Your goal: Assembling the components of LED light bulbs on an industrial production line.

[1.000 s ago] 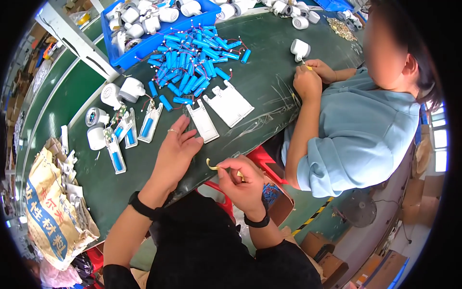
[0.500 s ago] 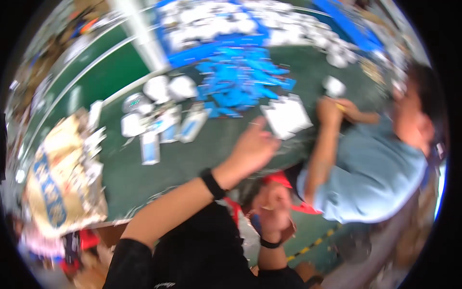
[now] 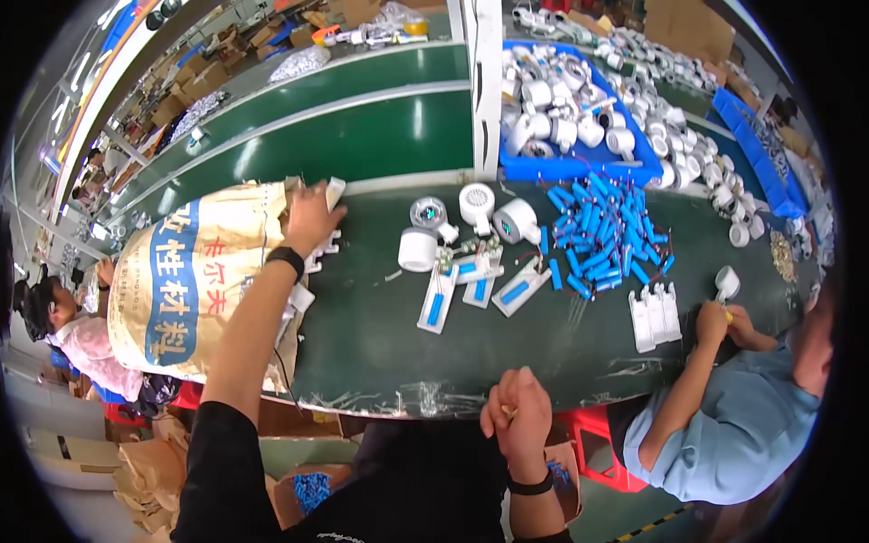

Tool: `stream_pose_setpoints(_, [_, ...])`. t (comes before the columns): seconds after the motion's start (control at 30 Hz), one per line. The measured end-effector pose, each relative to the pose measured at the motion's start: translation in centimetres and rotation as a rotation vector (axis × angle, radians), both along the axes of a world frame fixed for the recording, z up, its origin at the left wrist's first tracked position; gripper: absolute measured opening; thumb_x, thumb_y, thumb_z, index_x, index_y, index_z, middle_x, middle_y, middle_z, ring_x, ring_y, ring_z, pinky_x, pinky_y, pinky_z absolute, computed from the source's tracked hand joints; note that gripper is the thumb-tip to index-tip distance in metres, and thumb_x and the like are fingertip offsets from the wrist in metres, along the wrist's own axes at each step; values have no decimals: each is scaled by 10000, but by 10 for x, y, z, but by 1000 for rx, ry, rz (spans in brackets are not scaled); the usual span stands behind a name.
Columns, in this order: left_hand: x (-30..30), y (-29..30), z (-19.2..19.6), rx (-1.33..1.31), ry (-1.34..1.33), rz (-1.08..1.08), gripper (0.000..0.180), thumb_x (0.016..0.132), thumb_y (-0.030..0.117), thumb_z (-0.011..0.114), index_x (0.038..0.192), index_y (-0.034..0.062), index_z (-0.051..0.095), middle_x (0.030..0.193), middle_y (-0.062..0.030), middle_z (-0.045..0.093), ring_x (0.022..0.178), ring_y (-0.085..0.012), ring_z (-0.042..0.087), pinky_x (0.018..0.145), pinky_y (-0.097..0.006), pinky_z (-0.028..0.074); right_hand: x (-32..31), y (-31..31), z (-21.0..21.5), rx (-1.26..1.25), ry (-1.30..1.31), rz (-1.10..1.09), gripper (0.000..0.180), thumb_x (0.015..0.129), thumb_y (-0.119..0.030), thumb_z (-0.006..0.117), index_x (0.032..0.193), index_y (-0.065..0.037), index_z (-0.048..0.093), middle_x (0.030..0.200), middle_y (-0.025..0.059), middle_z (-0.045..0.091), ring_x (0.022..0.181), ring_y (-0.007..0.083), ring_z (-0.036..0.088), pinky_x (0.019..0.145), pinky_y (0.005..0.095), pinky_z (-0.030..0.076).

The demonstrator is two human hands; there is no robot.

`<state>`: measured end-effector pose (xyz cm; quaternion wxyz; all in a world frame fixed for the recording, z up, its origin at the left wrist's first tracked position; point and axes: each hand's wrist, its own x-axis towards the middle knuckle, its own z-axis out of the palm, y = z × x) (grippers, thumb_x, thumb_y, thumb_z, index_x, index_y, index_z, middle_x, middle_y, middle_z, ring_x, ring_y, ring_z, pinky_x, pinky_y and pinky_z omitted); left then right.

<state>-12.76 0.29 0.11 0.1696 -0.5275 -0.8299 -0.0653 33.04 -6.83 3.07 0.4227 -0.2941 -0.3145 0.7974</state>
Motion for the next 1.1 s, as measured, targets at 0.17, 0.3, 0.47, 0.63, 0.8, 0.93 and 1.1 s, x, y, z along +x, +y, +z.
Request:
stream_pose_setpoints(0.17, [1, -5, 11, 57, -430, -116, 473, 904, 169, 663, 1357, 73, 562, 1008, -160, 719, 986, -377, 666, 894, -456, 532, 5, -5, 5, 74, -169, -36, 352, 1101, -272, 383, 793, -103, 364, 651, 16, 416, 419, 71, 294, 335, 226, 274])
stream_pose_setpoints(0.3, [31, -28, 55, 94, -352, -380, 438, 899, 130, 654, 1330, 78, 596, 1024, -147, 719, 1028, -360, 659, 871, -449, 541, -17, 5, 3, 141, -173, 49, 223, 1092, -229, 428, 931, -76, 410, 628, 24, 444, 397, 55, 289, 332, 215, 281])
stream_pose_setpoints(0.47, [49, -39, 37, 67, -286, -466, 359, 874, 147, 691, 1215, 36, 666, 1143, -168, 671, 1077, -365, 632, 931, -445, 521, -49, -6, 23, 279, -241, 254, 320, 1076, -314, 477, 1129, -12, 569, 575, -9, 394, 428, 55, 338, 372, 229, 345])
stream_pose_setpoints(0.63, [96, -20, 46, -242, -471, -170, 596, 788, 385, 786, 1210, -8, 637, 1205, -221, 645, 1134, -369, 622, 966, -424, 518, -28, -17, -1, 299, -320, 201, 458, 1078, -340, 472, 820, 18, 596, 575, -11, 406, 455, 65, 368, 416, 237, 354])
stream_pose_setpoints(0.8, [116, -24, 41, -445, -621, -130, 623, 711, 377, 789, 1111, -67, 611, 1165, -253, 638, 1102, -398, 636, 926, -432, 539, -21, -21, 0, 427, -286, 111, 499, 1080, -324, 470, 694, -15, 537, 574, 19, 446, 461, 90, 403, 439, 236, 346])
stream_pose_setpoints(0.93, [129, -78, 45, -45, -702, -107, 481, 788, 220, 735, 1144, -67, 588, 1118, -233, 663, 1004, -364, 673, 866, -424, 558, -30, -16, 5, 522, -345, 125, 565, 1085, -389, 421, 642, -38, 451, 561, 40, 408, 445, 133, 423, 386, 255, 345])
stream_pose_setpoints(1.1, [191, -158, 55, 470, -2282, -71, 293, 997, 91, 596, 1257, -7, 506, 1176, -136, 672, 991, -171, 664, 803, -284, 541, -71, -31, 25, 664, -423, 211, 494, 1098, -323, 402, 718, -15, 473, 609, 75, 492, 474, 136, 478, 424, 257, 396])
